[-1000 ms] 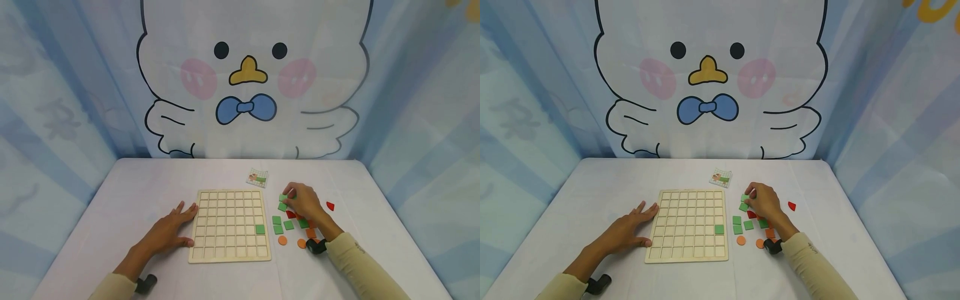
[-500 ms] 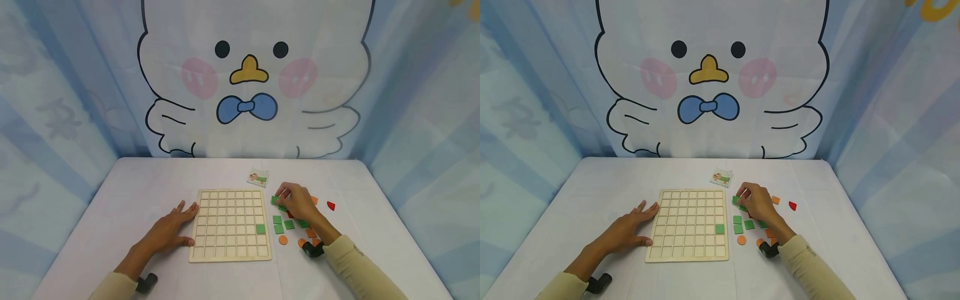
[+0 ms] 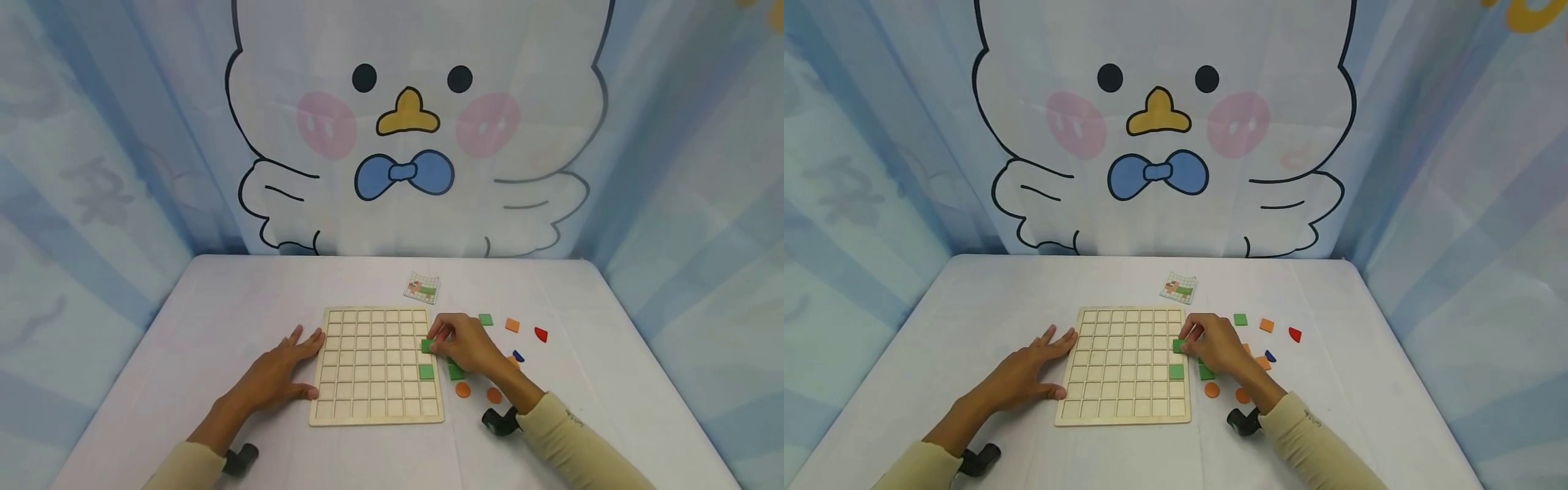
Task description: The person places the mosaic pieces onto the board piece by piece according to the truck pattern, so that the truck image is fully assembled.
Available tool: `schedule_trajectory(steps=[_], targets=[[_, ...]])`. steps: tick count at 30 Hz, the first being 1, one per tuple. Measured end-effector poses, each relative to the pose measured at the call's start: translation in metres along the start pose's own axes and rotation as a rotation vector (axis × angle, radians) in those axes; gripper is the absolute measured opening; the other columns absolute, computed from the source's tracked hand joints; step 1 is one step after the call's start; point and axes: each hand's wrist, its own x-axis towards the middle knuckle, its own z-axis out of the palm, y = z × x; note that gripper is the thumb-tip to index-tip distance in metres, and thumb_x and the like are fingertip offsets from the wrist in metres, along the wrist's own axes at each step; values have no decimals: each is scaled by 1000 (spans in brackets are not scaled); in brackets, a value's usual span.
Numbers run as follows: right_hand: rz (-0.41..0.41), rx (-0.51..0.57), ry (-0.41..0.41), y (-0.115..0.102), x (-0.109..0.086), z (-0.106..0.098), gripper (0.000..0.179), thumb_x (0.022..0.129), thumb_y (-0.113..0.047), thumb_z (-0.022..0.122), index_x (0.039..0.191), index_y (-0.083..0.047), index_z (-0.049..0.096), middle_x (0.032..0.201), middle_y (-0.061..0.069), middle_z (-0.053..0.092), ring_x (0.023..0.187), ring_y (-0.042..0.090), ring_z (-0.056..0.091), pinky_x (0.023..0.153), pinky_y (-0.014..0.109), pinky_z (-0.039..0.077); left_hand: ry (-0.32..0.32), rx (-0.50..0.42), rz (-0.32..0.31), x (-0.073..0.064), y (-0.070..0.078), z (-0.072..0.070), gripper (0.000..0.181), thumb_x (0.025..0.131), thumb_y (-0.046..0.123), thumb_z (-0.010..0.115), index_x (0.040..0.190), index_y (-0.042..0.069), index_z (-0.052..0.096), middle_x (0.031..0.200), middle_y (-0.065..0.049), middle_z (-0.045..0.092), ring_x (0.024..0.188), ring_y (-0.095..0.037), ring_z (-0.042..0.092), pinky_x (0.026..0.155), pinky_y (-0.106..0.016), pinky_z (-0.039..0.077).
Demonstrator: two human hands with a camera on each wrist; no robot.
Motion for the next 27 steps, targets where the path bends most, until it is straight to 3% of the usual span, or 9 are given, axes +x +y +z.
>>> schedule_trajectory(steps=[12,27], targets=[[-21,-7,-87,-8,-4,6,15,88,-12,87,93,-20,75,80,-7,68,70,11,58,64,24,46,4,0,13,0,0,1,112,75,46,91,167,20,33,174,-7,33,157,-56,27,118,-74,37],[24,-11,-90,-8,-5,8,15,87,-9,87,90,-21,77,79,-8,68,71,11,59,63,23,46,7,-5,12,1,-1,2,112,74,46,91,167,20,34,174,-6,33,159,-54,25,118,-74,37]])
